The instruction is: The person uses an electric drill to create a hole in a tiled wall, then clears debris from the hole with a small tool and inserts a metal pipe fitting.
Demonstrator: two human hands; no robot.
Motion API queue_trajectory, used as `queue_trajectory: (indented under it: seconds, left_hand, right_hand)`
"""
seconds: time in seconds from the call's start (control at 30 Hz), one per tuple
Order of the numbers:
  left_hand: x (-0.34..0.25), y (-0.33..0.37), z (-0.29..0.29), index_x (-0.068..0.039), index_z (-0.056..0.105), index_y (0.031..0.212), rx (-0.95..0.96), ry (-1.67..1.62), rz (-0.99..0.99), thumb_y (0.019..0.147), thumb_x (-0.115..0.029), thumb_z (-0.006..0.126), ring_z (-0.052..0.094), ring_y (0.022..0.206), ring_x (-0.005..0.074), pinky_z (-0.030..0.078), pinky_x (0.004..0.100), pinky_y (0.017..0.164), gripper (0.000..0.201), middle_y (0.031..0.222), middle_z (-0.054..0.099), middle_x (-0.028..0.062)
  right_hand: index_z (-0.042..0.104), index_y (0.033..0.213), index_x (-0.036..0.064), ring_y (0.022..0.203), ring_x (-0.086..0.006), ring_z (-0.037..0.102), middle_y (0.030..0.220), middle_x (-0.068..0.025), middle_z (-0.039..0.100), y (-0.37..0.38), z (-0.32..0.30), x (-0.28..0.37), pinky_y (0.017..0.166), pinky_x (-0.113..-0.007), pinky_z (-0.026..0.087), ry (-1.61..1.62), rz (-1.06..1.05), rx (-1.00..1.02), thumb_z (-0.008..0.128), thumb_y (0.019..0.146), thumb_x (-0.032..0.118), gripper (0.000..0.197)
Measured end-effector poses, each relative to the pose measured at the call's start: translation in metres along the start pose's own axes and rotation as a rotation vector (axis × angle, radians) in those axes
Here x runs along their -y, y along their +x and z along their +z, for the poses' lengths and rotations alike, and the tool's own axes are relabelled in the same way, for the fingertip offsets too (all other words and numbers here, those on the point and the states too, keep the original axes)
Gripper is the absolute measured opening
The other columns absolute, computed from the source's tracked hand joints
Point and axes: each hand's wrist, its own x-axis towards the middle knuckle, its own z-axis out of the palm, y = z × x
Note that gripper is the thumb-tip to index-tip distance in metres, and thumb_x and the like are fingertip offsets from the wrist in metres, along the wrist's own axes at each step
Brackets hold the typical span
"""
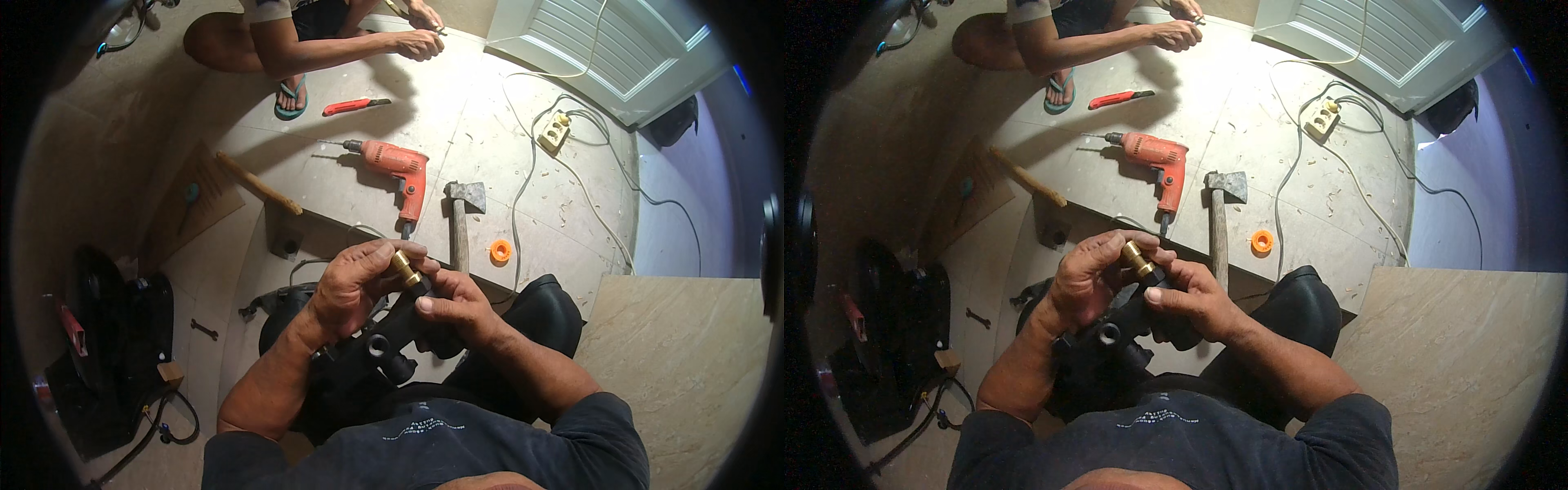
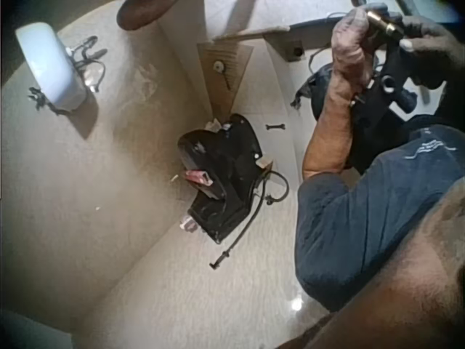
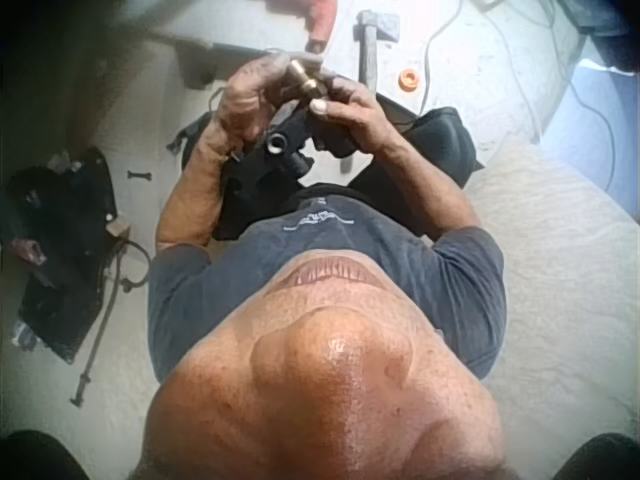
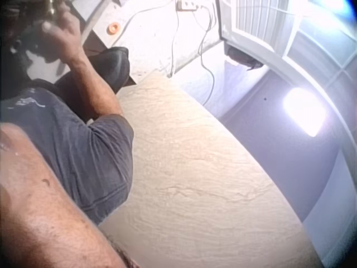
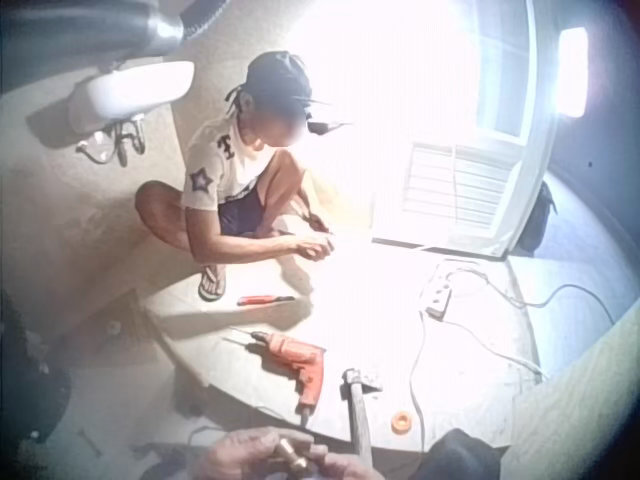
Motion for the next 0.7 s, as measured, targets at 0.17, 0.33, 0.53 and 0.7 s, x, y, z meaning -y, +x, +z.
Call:
queue_trajectory:
  seconds: [0.17, 0.33, 0.53, 0.7]
  left_hand:
    - [0.0017, 0.0019, -0.0025, 0.004, 0.06, 0.129, 0.007, -0.007, -0.002, 0.107, -0.035, 0.045, 0.063, 0.123, 0.0259, 0.044, 0.0432, 0.111, 0.047, 0.122, 0.068, 0.0198]
    - [0.0029, 0.0033, -0.0029, 0.004, 0.06, 0.129, 0.002, -0.009, -0.008, 0.107, -0.036, 0.045, 0.064, 0.122, 0.0259, 0.044, 0.0435, 0.111, 0.048, 0.122, 0.069, 0.0198]
    - [0.0043, 0.0035, -0.0019, 0.003, 0.061, 0.128, 0.011, 0.002, -0.003, 0.108, -0.036, 0.043, 0.064, 0.121, 0.026, 0.045, 0.0438, 0.11, 0.047, 0.123, 0.069, 0.02]
    - [0.002, 0.0013, 0.0001, 0.002, 0.062, 0.128, 0.017, 0.007, 0.003, 0.108, -0.036, 0.042, 0.064, 0.121, 0.0262, 0.045, 0.0441, 0.11, 0.047, 0.123, 0.069, 0.02]
  right_hand:
    - [0.054, 0.123, -0.0028, 0.065, -0.0184, 0.069, 0.086, -0.0125, 0.068, 0.0001, -0.0005, -0.0003, 0.057, -0.032, 0.06, 0.002, 0.007, -0.016, 0.071, 0.093, 0.023, 0.043]
    - [0.054, 0.123, -0.0026, 0.065, -0.0184, 0.069, 0.085, -0.0123, 0.068, 0.0001, 0.0006, 0.0009, 0.057, -0.032, 0.06, 0.008, 0.004, -0.019, 0.071, 0.093, 0.023, 0.043]
    - [0.054, 0.122, -0.0016, 0.064, -0.0182, 0.069, 0.084, -0.0123, 0.068, -0.0029, 0.0003, 0.0028, 0.057, -0.032, 0.059, -0.005, 0.015, -0.02, 0.071, 0.094, 0.023, 0.041]
    - [0.054, 0.12, -0.0011, 0.064, -0.0181, 0.069, 0.085, -0.0124, 0.068, -0.0031, 0.0014, 0.0039, 0.056, -0.031, 0.059, -0.009, 0.015, -0.001, 0.07, 0.095, 0.022, 0.038]
